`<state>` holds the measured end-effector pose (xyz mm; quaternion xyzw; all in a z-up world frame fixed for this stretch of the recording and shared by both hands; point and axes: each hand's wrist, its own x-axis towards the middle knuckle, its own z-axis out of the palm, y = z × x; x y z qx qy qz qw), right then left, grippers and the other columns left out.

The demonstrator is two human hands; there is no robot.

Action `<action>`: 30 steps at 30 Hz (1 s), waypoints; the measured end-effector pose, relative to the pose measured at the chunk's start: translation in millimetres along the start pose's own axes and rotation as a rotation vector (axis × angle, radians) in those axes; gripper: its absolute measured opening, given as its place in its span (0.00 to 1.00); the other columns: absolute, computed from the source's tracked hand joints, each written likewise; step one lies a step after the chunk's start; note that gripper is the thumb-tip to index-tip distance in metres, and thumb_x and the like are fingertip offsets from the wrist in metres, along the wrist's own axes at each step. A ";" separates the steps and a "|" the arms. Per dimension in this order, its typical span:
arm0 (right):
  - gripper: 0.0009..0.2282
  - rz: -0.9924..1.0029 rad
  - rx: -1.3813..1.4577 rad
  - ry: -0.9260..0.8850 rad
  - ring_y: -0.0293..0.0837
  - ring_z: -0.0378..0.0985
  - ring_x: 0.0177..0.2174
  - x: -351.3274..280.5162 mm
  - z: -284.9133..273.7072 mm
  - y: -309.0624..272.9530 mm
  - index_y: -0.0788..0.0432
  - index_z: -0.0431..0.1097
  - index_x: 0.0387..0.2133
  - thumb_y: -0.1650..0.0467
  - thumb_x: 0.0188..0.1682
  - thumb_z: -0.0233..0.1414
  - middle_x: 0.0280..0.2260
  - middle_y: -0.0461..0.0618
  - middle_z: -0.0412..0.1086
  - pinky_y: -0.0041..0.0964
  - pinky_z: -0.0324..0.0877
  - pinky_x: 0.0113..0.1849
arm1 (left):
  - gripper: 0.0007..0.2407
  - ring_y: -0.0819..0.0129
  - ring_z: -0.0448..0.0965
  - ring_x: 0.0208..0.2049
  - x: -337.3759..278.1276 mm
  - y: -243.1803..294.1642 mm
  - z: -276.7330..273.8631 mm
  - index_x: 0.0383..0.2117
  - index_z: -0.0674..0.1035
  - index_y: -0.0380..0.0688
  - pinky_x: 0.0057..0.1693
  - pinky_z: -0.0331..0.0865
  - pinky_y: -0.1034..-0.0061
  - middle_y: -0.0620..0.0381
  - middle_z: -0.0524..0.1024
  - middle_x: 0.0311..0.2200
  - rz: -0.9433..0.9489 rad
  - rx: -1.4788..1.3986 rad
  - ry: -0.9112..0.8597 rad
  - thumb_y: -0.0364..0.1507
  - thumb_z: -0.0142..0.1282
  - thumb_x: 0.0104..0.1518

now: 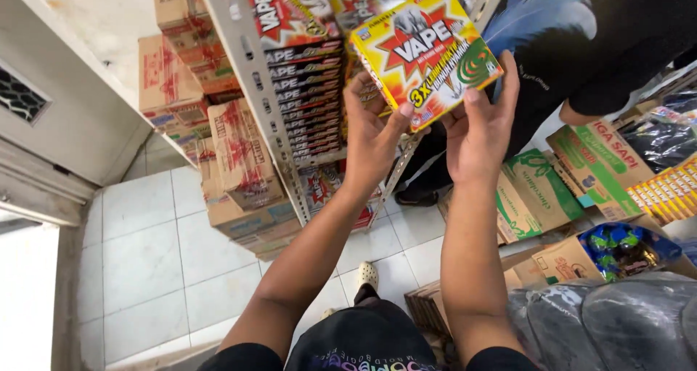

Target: The person stocks boxes of mosquito repellent coils on metal shelves and organizes various packaged items in a store by hand.

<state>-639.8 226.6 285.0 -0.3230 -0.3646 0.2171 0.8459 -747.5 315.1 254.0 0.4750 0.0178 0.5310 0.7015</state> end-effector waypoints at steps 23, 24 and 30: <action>0.34 0.035 -0.137 -0.492 0.39 0.68 0.52 56.1 -35.5 -5.5 0.64 0.55 0.68 0.59 0.55 0.63 0.58 0.53 0.64 0.34 0.68 0.58 | 0.16 0.73 0.80 0.35 22.2 -22.5 -7.1 0.56 0.62 0.40 0.43 0.77 0.78 0.45 0.78 0.39 0.360 0.272 0.248 0.29 0.57 0.70; 0.34 0.011 -0.136 -0.523 0.39 0.68 0.54 56.8 -33.6 -4.9 0.64 0.55 0.68 0.58 0.55 0.62 0.59 0.52 0.64 0.33 0.68 0.59 | 0.16 0.73 0.81 0.37 24.7 -22.4 -7.8 0.56 0.62 0.41 0.44 0.79 0.77 0.46 0.78 0.43 0.397 0.271 0.230 0.30 0.57 0.71; 0.28 0.040 -0.148 -0.506 0.39 0.68 0.55 44.7 -23.6 -0.7 0.66 0.55 0.67 0.65 0.60 0.58 0.58 0.53 0.63 0.35 0.68 0.56 | 0.17 0.72 0.81 0.27 29.8 -11.7 -16.3 0.54 0.63 0.39 0.33 0.72 0.82 0.47 0.80 0.33 0.429 0.509 0.280 0.30 0.58 0.69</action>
